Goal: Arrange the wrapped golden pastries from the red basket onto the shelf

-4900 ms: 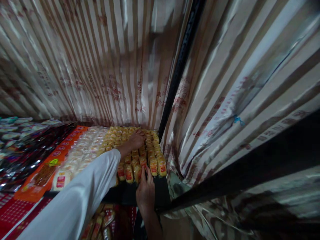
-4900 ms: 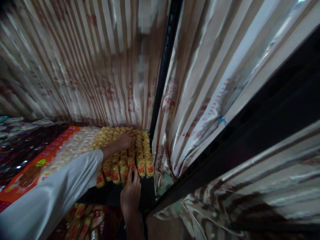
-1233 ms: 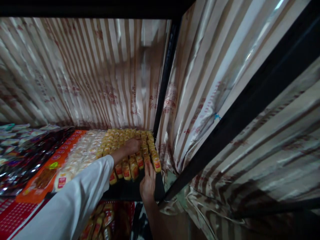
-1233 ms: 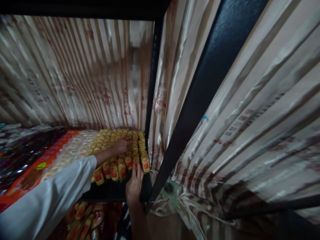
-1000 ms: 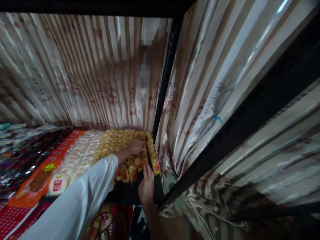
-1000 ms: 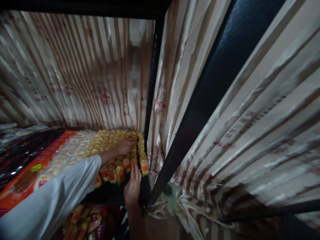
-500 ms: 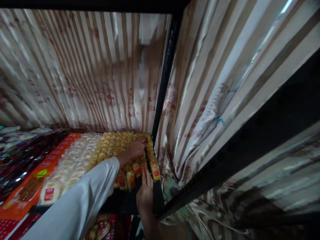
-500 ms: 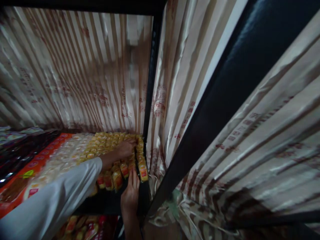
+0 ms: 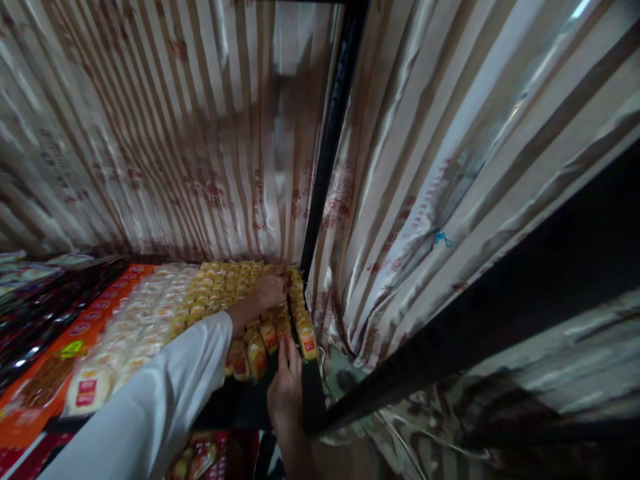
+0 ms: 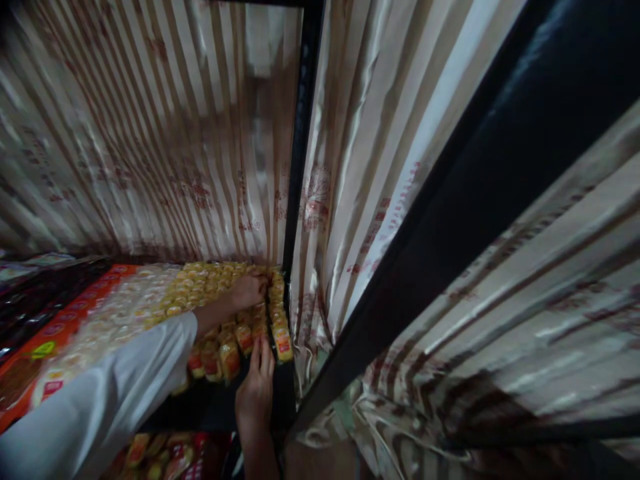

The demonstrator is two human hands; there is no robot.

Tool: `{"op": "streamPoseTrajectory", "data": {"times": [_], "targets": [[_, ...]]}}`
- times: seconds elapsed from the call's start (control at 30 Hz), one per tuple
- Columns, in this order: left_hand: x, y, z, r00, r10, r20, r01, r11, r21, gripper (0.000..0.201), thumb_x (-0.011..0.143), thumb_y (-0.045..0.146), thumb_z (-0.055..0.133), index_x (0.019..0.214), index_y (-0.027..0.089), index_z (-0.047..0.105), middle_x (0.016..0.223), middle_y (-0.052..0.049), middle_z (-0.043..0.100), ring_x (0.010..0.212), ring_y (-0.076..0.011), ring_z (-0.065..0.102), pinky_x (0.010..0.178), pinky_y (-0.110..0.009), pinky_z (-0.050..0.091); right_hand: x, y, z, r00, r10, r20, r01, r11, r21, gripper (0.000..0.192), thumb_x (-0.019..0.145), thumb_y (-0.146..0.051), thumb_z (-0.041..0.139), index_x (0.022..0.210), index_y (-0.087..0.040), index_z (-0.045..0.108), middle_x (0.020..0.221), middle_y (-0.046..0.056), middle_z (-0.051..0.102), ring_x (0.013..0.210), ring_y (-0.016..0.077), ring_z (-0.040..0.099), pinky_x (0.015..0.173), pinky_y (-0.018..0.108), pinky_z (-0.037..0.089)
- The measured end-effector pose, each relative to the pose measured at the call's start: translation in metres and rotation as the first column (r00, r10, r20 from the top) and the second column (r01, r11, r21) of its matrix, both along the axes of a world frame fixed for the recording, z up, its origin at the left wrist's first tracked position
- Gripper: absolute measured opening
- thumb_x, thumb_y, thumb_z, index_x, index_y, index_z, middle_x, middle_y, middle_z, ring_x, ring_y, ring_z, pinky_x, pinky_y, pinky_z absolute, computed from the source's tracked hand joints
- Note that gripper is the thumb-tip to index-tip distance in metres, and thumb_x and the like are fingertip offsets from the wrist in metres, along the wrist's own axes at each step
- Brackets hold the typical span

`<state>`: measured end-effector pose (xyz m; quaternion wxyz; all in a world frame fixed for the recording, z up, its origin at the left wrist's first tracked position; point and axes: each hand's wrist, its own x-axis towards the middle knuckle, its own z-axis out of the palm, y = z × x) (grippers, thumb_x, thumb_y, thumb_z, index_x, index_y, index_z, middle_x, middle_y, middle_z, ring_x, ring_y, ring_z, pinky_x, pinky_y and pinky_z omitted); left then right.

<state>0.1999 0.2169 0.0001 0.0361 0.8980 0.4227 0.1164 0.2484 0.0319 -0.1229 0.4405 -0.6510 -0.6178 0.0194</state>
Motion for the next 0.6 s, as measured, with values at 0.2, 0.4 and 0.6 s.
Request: {"op": "streamPoseTrajectory", "data": {"times": [0.2, 0.4, 0.6], "targets": [[-0.017, -0.025, 0.008, 0.965, -0.226, -0.129, 0.232, 0.972, 0.026, 0.019, 0.079, 0.021, 0.045, 0.080, 0.017, 0.063, 0.089, -0.004, 0.062, 0.082, -0.0154, 0.058, 0.075, -0.025, 0.047, 0.000, 0.000, 0.001, 1.000, 0.006, -0.025, -0.006, 1.000, -0.016, 0.073, 0.073, 0.005, 0.029, 0.142, -0.021, 0.027, 0.143, 0.009, 0.037, 0.130, 0.0236, 0.033, 0.101, 0.044, 0.040], [-0.017, -0.026, 0.006, 0.971, -0.176, -0.163, 0.178, 0.984, 0.001, 0.017, 0.078, 0.019, 0.046, 0.079, 0.018, 0.063, 0.090, -0.003, 0.063, 0.080, -0.0156, 0.059, 0.068, -0.024, 0.045, -0.001, -0.002, 0.007, 0.999, 0.018, -0.035, -0.019, 0.999, -0.033, 0.075, 0.071, 0.005, 0.028, 0.141, -0.021, 0.028, 0.143, 0.009, 0.037, 0.130, 0.0228, 0.033, 0.103, 0.043, 0.038], [-0.012, -0.048, 0.020, 0.934, -0.326, -0.148, 0.337, 0.940, 0.055, 0.019, 0.081, 0.021, 0.044, 0.082, 0.018, 0.063, 0.093, -0.003, 0.063, 0.085, -0.0164, 0.058, 0.074, -0.025, 0.046, -0.001, 0.000, 0.001, 1.000, 0.003, -0.022, -0.003, 1.000, -0.001, 0.074, 0.069, 0.006, 0.028, 0.138, -0.017, 0.035, 0.142, 0.009, 0.039, 0.131, 0.0227, 0.033, 0.104, 0.043, 0.037]]}}
